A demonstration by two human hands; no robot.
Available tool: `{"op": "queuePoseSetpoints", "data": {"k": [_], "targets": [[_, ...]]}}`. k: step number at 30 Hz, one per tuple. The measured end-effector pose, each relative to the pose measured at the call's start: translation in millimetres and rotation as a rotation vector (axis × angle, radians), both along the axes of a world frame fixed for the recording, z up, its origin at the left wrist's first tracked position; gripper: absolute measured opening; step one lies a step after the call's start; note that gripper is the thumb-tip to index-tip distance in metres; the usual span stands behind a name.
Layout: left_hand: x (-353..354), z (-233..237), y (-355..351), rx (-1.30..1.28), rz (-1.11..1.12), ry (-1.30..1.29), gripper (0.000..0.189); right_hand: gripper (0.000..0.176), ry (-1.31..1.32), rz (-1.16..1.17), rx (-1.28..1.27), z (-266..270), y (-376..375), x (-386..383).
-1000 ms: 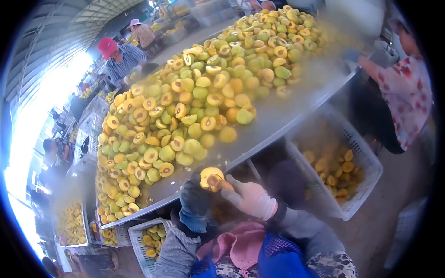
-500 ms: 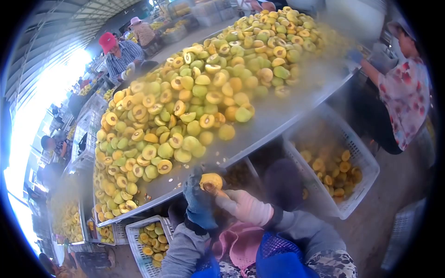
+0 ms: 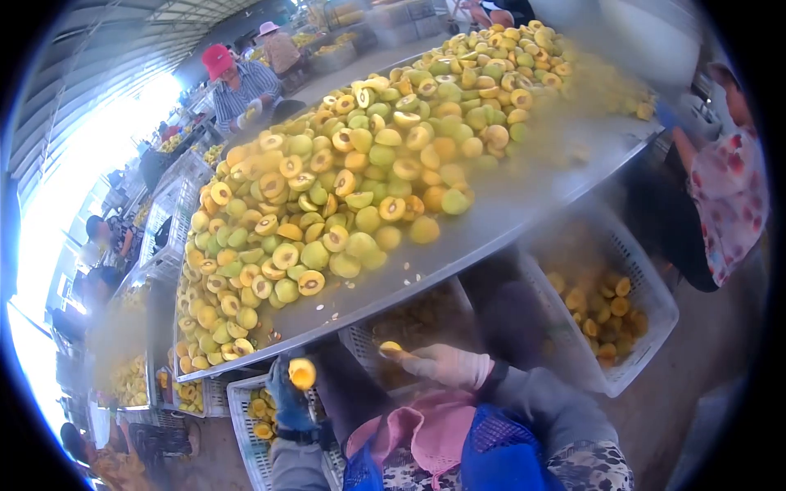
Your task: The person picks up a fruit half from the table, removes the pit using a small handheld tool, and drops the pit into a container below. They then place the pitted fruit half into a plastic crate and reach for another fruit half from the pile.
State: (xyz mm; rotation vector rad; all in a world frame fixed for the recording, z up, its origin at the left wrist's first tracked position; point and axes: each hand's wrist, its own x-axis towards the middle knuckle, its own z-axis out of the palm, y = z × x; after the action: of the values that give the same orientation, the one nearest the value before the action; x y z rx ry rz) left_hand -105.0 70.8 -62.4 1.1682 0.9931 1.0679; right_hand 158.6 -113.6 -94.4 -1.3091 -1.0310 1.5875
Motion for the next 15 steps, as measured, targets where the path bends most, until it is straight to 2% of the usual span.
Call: {"op": "queuePoseSetpoints", "data": {"k": [1,2,4,6,8,9,10,12,15], "targets": [[-56.4,-39.9,30.7,0.175,0.044,0.430,0.031,0.048,-0.316,0.018,0.014,-21.7,2.2,2.9],[-108.5,-90.0,60.3,0.354,0.162,0.719,0.039,0.050,-0.636,0.032,0.032,-31.2,7.7,4.6],[-71.6,-24.4,48.0,0.580,0.222,1.103,0.047,0.050,-0.715,0.017,-0.045,-16.9,17.3,2.9],[-13.6,-9.1,63.9,0.894,0.118,1.029,0.057,0.050,-0.754,-0.001,-0.093,-11.9,17.6,0.0],[61.0,4.8,78.6,1.044,-0.095,1.115,0.061,0.047,-0.765,-0.040,-0.089,-15.2,21.3,-0.4],[94.4,6.8,88.0,1.065,-0.219,1.086,0.067,0.048,-0.690,-0.017,-0.176,-7.7,25.1,2.4],[126.6,5.0,98.8,1.085,-0.341,1.052,0.073,0.048,-0.686,-0.036,-0.160,-8.1,26.2,5.3],[182.4,-3.5,117.2,0.989,-0.504,1.189,0.079,0.048,-0.676,-0.073,-0.126,-13.8,27.3,6.2],[220.0,-16.9,127.6,1.019,-0.457,1.488,0.082,0.051,-0.598,-0.115,-0.134,-17.8,28.9,15.5]]}}
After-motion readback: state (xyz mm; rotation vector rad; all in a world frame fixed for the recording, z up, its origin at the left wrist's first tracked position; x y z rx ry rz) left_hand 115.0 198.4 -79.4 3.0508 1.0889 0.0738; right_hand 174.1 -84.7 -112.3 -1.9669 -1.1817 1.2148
